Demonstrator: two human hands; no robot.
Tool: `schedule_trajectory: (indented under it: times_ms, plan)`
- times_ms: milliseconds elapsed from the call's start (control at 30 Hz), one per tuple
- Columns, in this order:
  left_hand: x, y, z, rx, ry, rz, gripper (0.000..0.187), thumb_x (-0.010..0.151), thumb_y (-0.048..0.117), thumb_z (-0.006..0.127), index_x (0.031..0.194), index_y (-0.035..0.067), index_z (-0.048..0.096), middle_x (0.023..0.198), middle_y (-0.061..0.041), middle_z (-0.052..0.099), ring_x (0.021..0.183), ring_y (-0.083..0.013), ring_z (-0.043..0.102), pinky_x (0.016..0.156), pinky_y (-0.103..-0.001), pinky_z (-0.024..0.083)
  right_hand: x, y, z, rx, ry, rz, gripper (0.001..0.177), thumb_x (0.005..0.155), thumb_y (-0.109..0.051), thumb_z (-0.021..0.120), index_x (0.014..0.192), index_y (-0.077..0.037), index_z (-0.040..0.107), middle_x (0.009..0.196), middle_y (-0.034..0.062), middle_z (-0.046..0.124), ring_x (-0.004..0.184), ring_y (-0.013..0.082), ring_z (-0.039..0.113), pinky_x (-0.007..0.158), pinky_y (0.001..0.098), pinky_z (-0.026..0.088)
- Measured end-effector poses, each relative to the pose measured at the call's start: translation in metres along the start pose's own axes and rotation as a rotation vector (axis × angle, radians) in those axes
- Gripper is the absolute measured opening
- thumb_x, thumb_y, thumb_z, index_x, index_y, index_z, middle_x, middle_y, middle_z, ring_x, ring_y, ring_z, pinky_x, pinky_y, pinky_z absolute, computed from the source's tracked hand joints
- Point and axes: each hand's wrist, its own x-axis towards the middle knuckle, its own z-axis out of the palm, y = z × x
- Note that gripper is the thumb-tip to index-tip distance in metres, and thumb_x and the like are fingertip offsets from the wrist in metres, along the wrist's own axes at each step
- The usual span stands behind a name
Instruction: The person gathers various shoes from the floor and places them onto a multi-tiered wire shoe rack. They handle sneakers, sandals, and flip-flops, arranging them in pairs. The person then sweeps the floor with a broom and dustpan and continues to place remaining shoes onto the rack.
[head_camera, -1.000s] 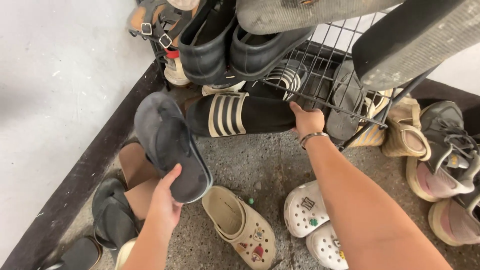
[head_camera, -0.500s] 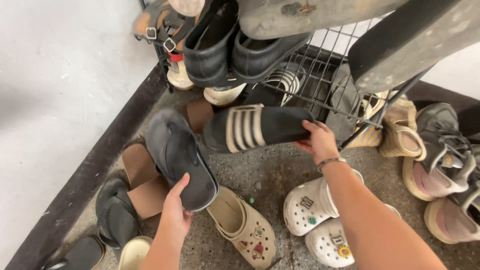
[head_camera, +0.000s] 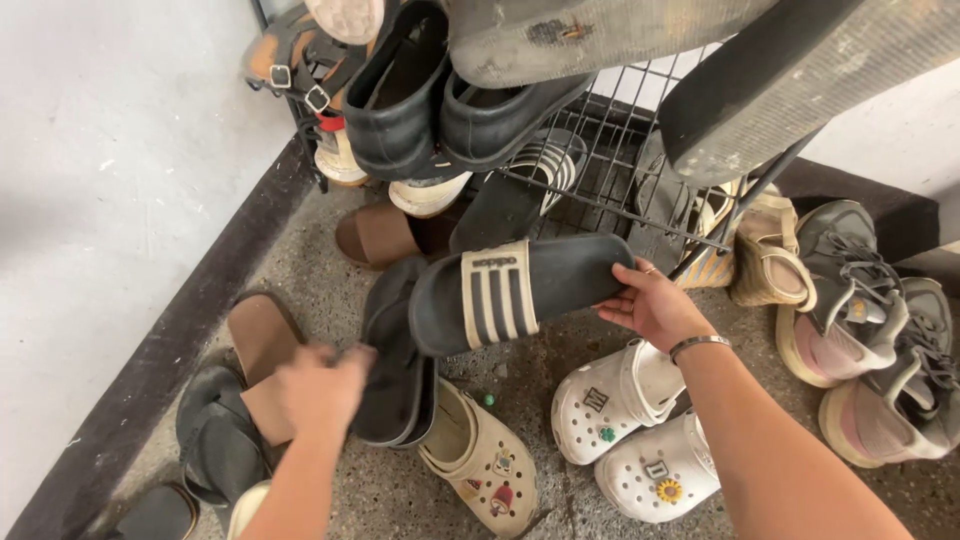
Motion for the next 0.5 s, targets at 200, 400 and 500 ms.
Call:
schedule_trajectory:
  times_ms: [200, 400, 500]
  plan:
    - [-0.058, 0.057, -0.044, -0.547, -0.884, -0.209, 0.116, 0.078, 0.091, 0.032, 0.133, -0.007, 0.065, 0.128, -0.019, 0.074, 0.103, -0.0283, 0.068, 0.096, -0.043, 0.054, 0.027, 0.014, -0.009, 0.33, -0.358, -0.018, 0.024, 0.093, -0.018, 0.062, 0.115, -0.029, 0.064, 0.108, 0.0172, 0.073, 0.105, 0.0404, 0.071, 0.105, 0.0567, 0.049]
    - [-0.022, 0.032, 0.002, -0.897, -0.914, -0.126, 0.028, 0.088, 0.024, 0.075, 0.113, 0.01, 0.073, 0.109, -0.013, 0.075, 0.099, -0.0333, 0.074, 0.091, -0.053, 0.059, 0.061, 0.017, -0.004, 0.299, -0.352, 0.045, 0.015, 0.102, -0.03, 0.055, 0.109, -0.018, 0.061, 0.101, 0.0134, 0.068, 0.101, 0.0393, 0.07, 0.096, 0.0531, 0.056]
    - [-0.026, 0.045, 0.004, -0.838, -0.743, 0.073, 0.06, 0.082, 0.013, 0.08, 0.14, 0.011, 0.063, 0.128, -0.012, 0.072, 0.115, -0.0314, 0.07, 0.096, -0.048, 0.056, 0.017, 0.006, 0.025, 0.172, -0.222, 0.253, 0.038, 0.104, -0.032, 0.043, 0.129, -0.006, 0.055, 0.13, 0.0193, 0.059, 0.126, 0.0448, 0.058, 0.11, 0.059, 0.045]
